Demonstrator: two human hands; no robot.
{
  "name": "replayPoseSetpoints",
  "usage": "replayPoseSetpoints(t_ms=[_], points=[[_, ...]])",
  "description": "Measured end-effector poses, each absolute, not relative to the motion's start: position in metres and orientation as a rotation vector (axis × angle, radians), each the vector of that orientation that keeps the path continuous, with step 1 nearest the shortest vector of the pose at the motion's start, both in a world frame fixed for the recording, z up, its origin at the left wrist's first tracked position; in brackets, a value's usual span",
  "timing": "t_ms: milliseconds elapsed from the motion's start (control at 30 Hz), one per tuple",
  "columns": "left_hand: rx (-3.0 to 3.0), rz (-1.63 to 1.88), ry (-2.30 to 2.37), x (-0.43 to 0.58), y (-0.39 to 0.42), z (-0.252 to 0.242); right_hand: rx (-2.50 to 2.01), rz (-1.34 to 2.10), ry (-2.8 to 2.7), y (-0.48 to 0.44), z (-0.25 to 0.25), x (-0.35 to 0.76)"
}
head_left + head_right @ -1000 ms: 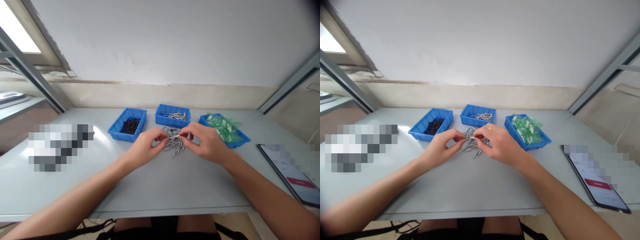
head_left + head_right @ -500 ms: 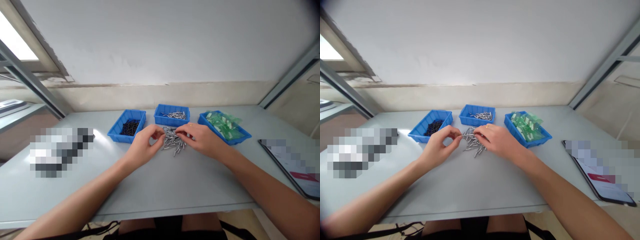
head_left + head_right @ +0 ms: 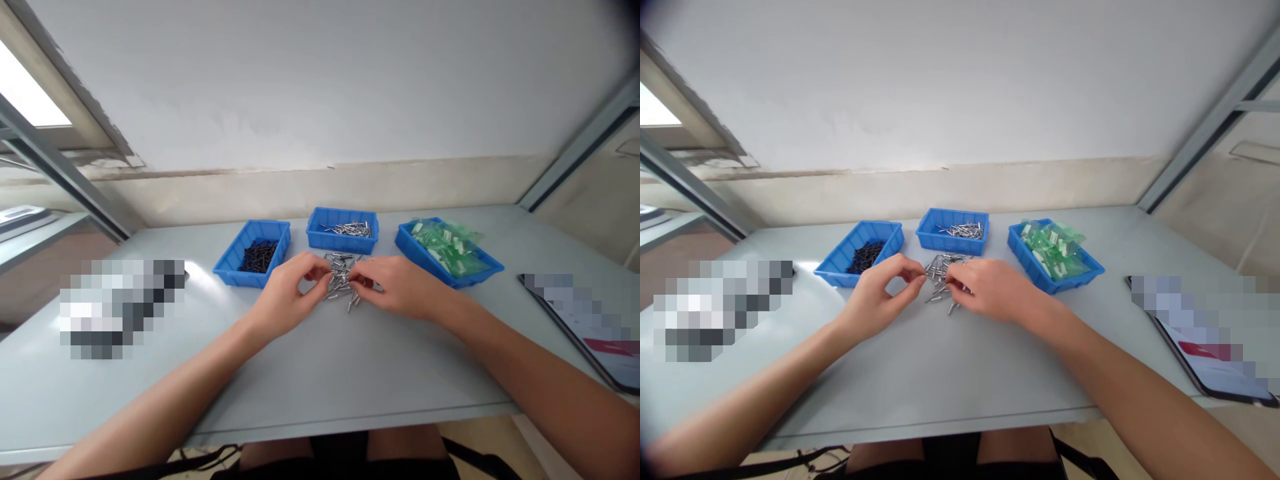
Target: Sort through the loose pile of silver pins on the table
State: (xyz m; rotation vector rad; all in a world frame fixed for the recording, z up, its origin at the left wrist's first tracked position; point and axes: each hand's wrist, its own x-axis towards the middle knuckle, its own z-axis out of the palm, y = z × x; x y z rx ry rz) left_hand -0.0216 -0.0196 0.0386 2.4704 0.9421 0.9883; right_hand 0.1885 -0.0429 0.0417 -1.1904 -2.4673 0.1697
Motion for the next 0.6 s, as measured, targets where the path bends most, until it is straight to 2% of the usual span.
replayPoseSetpoints(t_ms=[600], points=[[2.522, 0.96, 0.927, -0.0222, -0.0189, 0.0393, -1.173, 0.127, -2.48, -0.0437, 0.0412, 0.189]])
